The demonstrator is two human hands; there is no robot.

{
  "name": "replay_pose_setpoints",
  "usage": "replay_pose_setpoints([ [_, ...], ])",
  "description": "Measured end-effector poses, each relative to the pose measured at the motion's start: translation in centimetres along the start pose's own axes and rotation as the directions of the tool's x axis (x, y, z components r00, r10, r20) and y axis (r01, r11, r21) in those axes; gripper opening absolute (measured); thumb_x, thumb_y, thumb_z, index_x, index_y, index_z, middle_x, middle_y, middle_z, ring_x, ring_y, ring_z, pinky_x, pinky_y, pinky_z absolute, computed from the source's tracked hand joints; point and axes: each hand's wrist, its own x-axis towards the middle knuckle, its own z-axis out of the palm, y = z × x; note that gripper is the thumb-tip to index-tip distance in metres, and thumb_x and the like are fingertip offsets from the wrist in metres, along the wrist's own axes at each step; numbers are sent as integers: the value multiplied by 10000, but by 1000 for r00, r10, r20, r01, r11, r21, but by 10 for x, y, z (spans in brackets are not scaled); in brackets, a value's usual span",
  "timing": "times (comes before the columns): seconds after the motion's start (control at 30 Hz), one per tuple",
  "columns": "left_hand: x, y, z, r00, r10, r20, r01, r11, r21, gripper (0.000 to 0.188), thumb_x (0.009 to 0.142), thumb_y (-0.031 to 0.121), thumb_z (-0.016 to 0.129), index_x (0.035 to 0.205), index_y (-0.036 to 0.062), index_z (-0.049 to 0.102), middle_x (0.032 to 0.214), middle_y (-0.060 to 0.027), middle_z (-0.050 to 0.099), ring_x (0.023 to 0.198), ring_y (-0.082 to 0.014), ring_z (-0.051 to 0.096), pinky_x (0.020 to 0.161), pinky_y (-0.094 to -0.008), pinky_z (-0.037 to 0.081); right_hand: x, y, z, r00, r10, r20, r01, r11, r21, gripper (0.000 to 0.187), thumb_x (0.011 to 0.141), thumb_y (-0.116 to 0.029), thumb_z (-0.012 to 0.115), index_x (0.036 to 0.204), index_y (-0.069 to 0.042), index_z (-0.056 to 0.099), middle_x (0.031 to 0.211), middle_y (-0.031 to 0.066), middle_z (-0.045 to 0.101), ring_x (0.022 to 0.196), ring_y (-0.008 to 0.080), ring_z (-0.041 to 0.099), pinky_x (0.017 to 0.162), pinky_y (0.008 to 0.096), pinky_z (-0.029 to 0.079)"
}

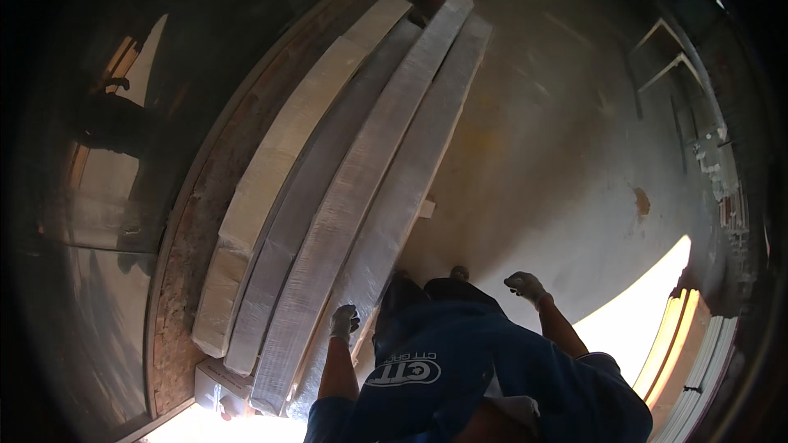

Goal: The person moves wrapped metal profiles, consults a printed list on a chair, and uses a blue marker to write numbers on the plastic-wrapped profiles. The person also handles a clipboard with documents and interacts briefly with another person who hands over papers.

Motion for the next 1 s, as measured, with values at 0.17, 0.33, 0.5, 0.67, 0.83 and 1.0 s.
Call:
replay_pose_setpoints([
  [0.17, -1, 20, 10, 999, -28, 15, 26, 995, 98, 327, 888, 297, 645, 1160, 117, 627, 907, -44, 656, 688, -188, 629, 597, -351, 516, -10, 31, 0, 991, 76, -111, -59, 987, 146, 355, 828, -347, 734, 1010, -42, 717, 911, 62, 717, 760, 140, 649, 698, 299, 524],
  [0.33, 4, 56, 48, 998, -39, 42, 25, 959, 283, 285, 893, 268, 671, 1116, 104, 605, 998, -76, 647, 817, -242, 649, 711, -416, 522, 1, 83, -14, 983, 181, -44, -166, 960, 226, 324, 829, -308, 724, 1001, -34, 707, 905, 68, 714, 762, 151, 655, 681, 307, 523],
  [0.5, 22, 115, 137, 995, 66, 76, -94, 886, 455, 190, 839, 132, 722, 980, 77, 607, 853, -74, 657, 686, -216, 652, 570, -360, 527, 36, 134, -57, 963, 269, 18, -252, 874, 416, 293, 849, -317, 722, 958, -47, 691, 861, 48, 693, 775, 163, 650, 689, 319, 518],
  [0.67, 12, 179, 292, 970, 110, 218, -213, 817, 536, 226, 864, 206, 727, 1026, 94, 616, 852, -66, 659, 703, -174, 644, 627, -334, 525, 77, 171, -163, 915, 402, -17, -323, 759, 565, 258, 870, -333, 684, 934, -84, 660, 814, 15, 652, 724, 137, 628, 663, 311, 515],
  [0.83, -15, 241, 456, 920, 145, 364, -309, 840, 446, 326, 902, 335, 699, 1144, 135, 611, 925, -31, 652, 787, -149, 632, 728, -301, 510, 111, 180, -291, 895, 398, -201, -215, 780, 588, 252, 898, -322, 666, 1035, -112, 661, 842, 5, 650, 686, 126, 611, 613, 295, 501],
  [1.0, -3, 271, 547, 936, 16, 350, -230, 783, 578, 463, 887, 467, 689, 1195, 134, 601, 982, -20, 644, 815, -149, 622, 746, -323, 507, 177, 132, -407, 891, 298, -343, -52, 816, 576, 301, 908, -301, 660, 1134, -103, 660, 914, 8, 676, 728, 118, 621, 648, 279, 500],
])
